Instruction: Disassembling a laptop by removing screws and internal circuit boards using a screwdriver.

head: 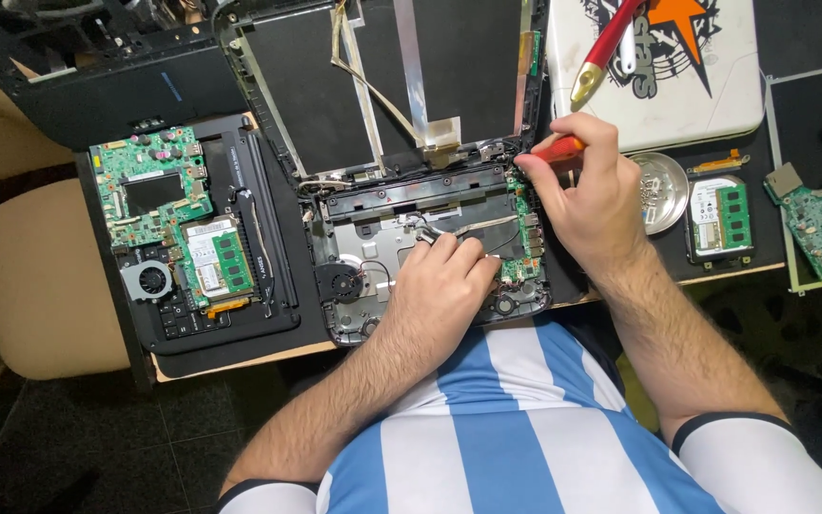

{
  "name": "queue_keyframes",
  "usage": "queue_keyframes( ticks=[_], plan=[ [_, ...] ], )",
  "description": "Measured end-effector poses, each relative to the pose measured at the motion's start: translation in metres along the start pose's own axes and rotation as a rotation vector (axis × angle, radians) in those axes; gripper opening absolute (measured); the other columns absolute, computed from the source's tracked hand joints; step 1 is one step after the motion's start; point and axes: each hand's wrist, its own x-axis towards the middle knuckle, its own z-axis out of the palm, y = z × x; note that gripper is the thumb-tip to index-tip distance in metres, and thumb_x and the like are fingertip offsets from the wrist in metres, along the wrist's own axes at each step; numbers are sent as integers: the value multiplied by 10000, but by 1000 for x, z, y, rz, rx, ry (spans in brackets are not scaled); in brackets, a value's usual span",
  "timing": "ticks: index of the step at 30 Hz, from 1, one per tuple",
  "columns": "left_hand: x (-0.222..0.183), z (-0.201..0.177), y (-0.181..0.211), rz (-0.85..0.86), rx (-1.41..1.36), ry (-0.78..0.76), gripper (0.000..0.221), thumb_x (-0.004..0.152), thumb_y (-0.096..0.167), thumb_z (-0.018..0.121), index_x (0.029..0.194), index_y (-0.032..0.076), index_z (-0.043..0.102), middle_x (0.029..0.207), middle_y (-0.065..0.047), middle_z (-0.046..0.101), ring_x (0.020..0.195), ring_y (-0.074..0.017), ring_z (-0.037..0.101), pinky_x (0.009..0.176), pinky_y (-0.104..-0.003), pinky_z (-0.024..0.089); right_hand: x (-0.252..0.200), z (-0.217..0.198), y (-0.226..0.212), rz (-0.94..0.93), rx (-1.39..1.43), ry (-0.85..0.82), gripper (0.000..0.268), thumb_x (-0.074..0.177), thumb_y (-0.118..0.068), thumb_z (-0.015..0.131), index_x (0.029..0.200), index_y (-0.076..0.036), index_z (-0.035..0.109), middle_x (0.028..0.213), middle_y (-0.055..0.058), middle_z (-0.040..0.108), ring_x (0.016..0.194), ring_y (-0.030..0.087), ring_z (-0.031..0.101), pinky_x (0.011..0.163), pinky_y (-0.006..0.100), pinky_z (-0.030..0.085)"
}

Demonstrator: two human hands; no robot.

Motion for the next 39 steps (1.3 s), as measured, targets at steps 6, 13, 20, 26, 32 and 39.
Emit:
queue_keyframes(
  ticks=[6,13,20,26,32,39],
  plan=[
    [-3,14,0,-2,27,24,187,1092,234,914,1212,109,845,1090,-89,703,1071,-279,697,864,-447,543,0,4,5,-133,-189,58,455,1210,-216,1018,1427,5,685,923,119,847,718,268,829,649,356,685],
    [-1,6,2,-9,22,-19,169,1116,212,893,1237,99,859,1110,-100,724,1087,-276,708,883,-438,552,12,-5,-4,-172,3,142,288,1226,-183,951,1431,15,919,1022,108,792,686,207,745,604,338,656],
    [-3,10,3,-24,39,-47,188,1114,223,900,1256,109,853,1126,-101,729,1104,-276,712,897,-441,560,27,-28,-17,134,573,-169,306,1250,-15,690,1529,39,801,1255,234,807,821,256,855,723,385,738],
    [0,2,4,-35,35,-85,203,1126,226,893,1284,104,857,1146,-112,741,1120,-277,711,912,-438,562,23,-20,-4,387,818,-182,398,1174,-136,840,1382,-63,509,1179,185,840,817,141,801,769,258,684],
    [0,2,4,-38,31,-109,198,1146,225,876,1298,99,858,1151,-119,744,1120,-275,709,914,-434,563,25,-22,-15,474,902,-186,299,1298,-214,614,1471,21,678,1386,203,766,832,178,811,701,306,714],
    [0,0,4,-37,33,-113,192,1158,225,857,1299,95,853,1155,-124,740,1127,-278,702,911,-434,555,26,-17,-3,484,875,-175,255,1263,-216,744,1363,-78,554,1177,160,817,778,97,721,743,225,628]
  ],
)
